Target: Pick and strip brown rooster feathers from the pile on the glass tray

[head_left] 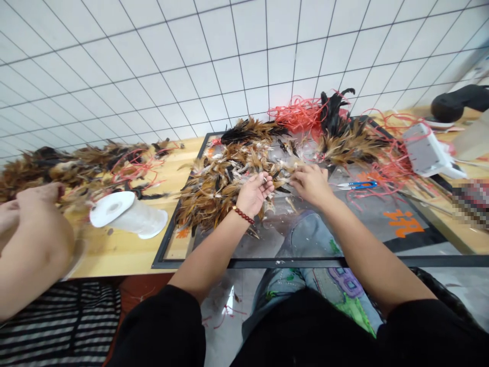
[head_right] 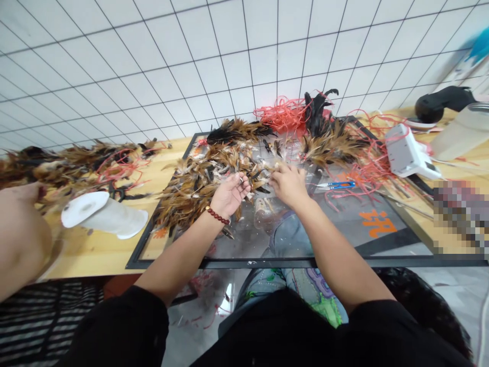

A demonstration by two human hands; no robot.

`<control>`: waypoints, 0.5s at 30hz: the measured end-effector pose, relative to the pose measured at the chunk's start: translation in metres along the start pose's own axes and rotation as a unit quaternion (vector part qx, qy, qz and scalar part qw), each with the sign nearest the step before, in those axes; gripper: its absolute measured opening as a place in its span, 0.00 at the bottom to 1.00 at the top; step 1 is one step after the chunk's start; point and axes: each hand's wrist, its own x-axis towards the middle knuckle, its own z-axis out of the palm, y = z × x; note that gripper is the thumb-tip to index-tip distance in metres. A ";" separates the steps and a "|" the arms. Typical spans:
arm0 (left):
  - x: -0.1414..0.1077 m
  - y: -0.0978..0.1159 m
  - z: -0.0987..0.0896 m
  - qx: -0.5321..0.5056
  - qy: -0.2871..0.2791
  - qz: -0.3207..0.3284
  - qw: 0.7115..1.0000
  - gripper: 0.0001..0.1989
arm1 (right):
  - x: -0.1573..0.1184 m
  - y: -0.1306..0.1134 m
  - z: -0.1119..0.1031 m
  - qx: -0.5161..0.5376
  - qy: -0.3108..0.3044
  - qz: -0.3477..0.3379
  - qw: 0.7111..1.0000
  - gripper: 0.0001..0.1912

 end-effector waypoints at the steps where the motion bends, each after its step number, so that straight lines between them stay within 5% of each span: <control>1: 0.000 0.000 0.000 0.014 0.001 0.004 1.000 0.06 | 0.000 0.001 -0.001 0.010 -0.001 -0.013 1.000 0.09; 8: -0.001 -0.004 0.002 0.112 0.031 -0.003 0.993 0.05 | 0.003 0.002 -0.023 0.069 -0.006 -0.178 0.982 0.14; 15: -0.007 -0.007 0.004 0.230 -0.020 -0.063 0.971 0.08 | -0.002 -0.009 -0.017 -0.047 0.022 -0.201 0.978 0.14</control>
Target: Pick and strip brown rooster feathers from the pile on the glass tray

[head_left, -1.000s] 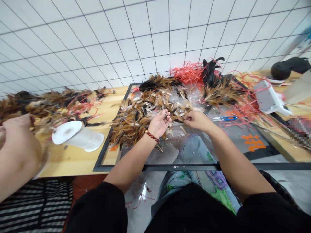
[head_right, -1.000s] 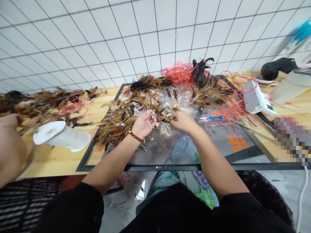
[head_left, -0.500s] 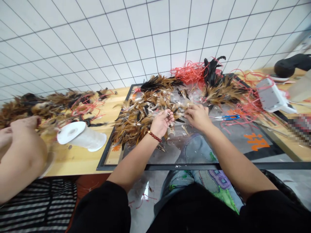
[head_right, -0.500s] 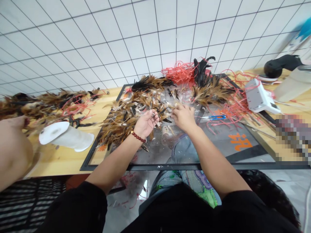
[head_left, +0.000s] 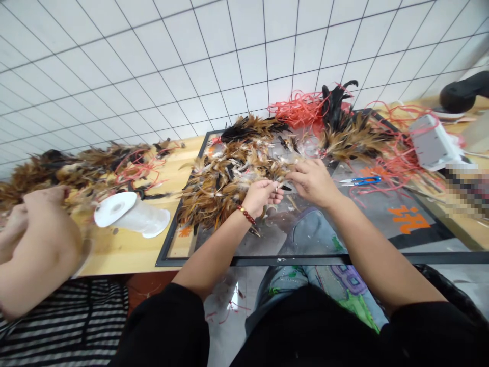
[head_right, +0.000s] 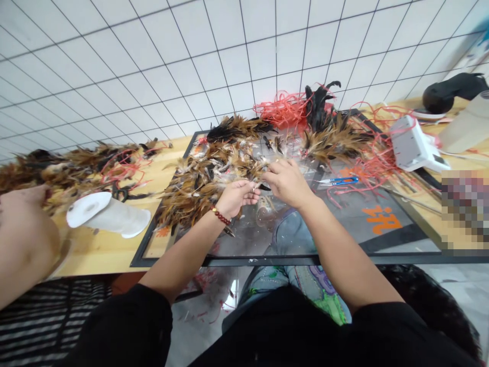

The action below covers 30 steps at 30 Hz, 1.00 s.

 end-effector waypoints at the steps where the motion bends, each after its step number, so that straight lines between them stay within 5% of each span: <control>1: 0.000 0.000 -0.001 0.005 -0.015 -0.005 1.000 0.08 | 0.000 -0.001 0.001 -0.005 0.002 0.001 1.000 0.14; 7: 0.002 -0.002 -0.006 0.014 -0.113 -0.032 0.993 0.06 | 0.000 0.004 0.002 0.009 0.013 0.042 0.999 0.13; 12: 0.004 0.001 -0.007 -0.097 -0.100 0.022 0.990 0.05 | -0.009 0.041 0.002 0.056 0.169 0.281 0.943 0.14; 14: 0.006 0.002 -0.009 -0.132 -0.077 0.032 0.988 0.05 | -0.011 0.049 0.003 0.073 0.182 0.322 0.926 0.13; 18: 0.008 0.003 -0.012 -0.165 -0.069 0.029 0.983 0.05 | -0.010 0.034 0.009 0.079 0.046 0.311 0.946 0.14; 22: 0.008 0.002 -0.012 -0.162 -0.055 0.050 0.984 0.04 | -0.006 0.012 0.013 0.037 -0.088 0.219 0.971 0.14; 30: 0.006 0.004 -0.005 -0.114 0.030 0.117 0.986 0.07 | -0.007 0.018 0.014 0.072 0.097 0.222 0.968 0.14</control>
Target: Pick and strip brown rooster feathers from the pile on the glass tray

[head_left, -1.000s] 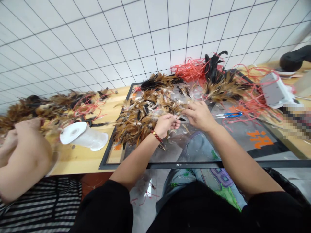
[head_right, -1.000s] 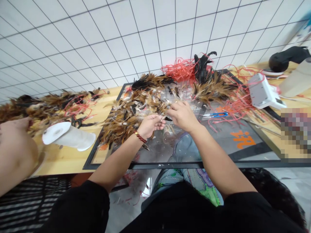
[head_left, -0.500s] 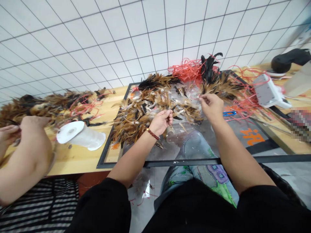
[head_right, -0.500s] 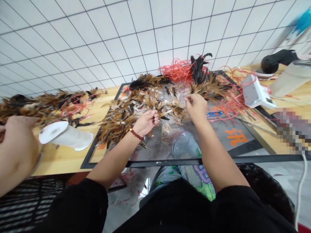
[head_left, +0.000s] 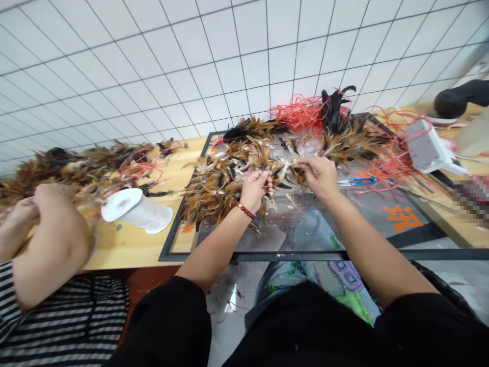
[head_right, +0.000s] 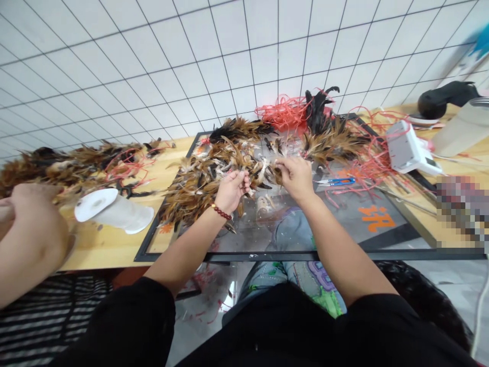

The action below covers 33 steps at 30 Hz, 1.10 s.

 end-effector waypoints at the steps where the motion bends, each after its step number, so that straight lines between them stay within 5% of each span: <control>1: 0.000 0.000 0.000 -0.005 0.004 0.002 1.000 0.07 | 0.000 0.001 0.000 -0.008 0.004 -0.005 1.000 0.15; 6: -0.001 0.004 0.000 -0.040 0.022 0.000 0.999 0.06 | 0.003 0.011 0.000 -0.027 0.053 0.058 0.997 0.12; 11: -0.001 0.006 0.001 -0.063 0.033 -0.010 0.997 0.06 | 0.013 0.012 -0.006 0.198 0.124 0.107 0.966 0.12; 16: -0.003 0.004 0.002 -0.031 -0.008 -0.028 0.999 0.04 | 0.007 -0.014 -0.007 0.233 0.039 0.026 0.971 0.10; 21: -0.005 -0.001 0.003 -0.019 -0.065 -0.057 0.996 0.05 | 0.001 -0.028 -0.001 0.238 0.019 -0.018 0.971 0.10; 33: 0.002 -0.005 0.001 -0.038 -0.029 -0.036 0.998 0.08 | -0.001 -0.013 0.014 0.249 -0.023 -0.083 0.965 0.15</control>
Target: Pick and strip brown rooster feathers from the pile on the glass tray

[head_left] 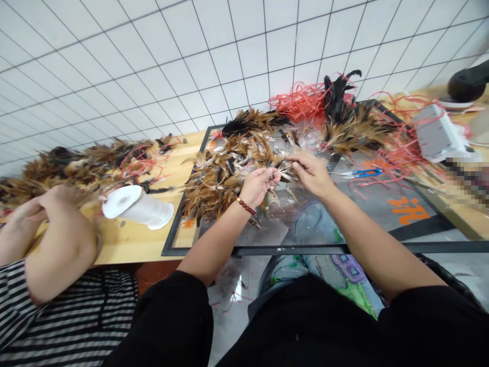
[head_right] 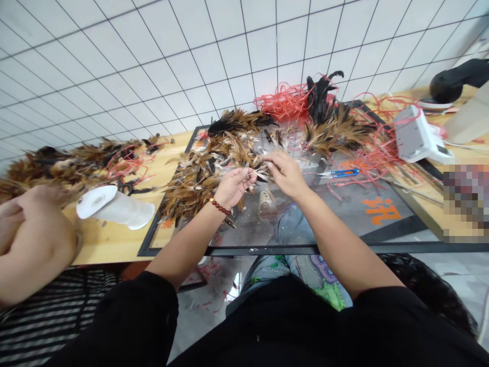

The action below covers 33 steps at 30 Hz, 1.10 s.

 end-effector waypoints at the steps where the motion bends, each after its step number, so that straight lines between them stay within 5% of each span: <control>1: 0.000 0.000 0.000 -0.004 0.000 0.003 1.000 0.08 | -0.001 0.001 0.001 0.000 -0.015 -0.002 1.000 0.18; 7: -0.001 0.004 0.002 -0.023 0.022 0.009 0.999 0.07 | -0.005 0.001 0.005 -0.023 -0.108 0.009 0.994 0.34; 11: 0.000 0.004 0.001 -0.024 0.018 -0.007 1.000 0.08 | -0.007 -0.001 0.006 -0.051 -0.062 0.018 0.997 0.26; 17: -0.001 0.004 0.001 -0.024 0.002 -0.050 0.998 0.12 | -0.004 -0.003 0.006 -0.076 -0.010 -0.074 0.994 0.09; 28: 0.000 0.003 0.000 -0.061 0.055 -0.096 0.992 0.11 | -0.004 -0.006 0.004 -0.140 0.115 0.018 0.983 0.11; 33: 0.000 0.004 0.001 -0.074 0.048 -0.092 0.992 0.11 | -0.006 -0.014 0.005 -0.183 0.036 -0.039 0.982 0.09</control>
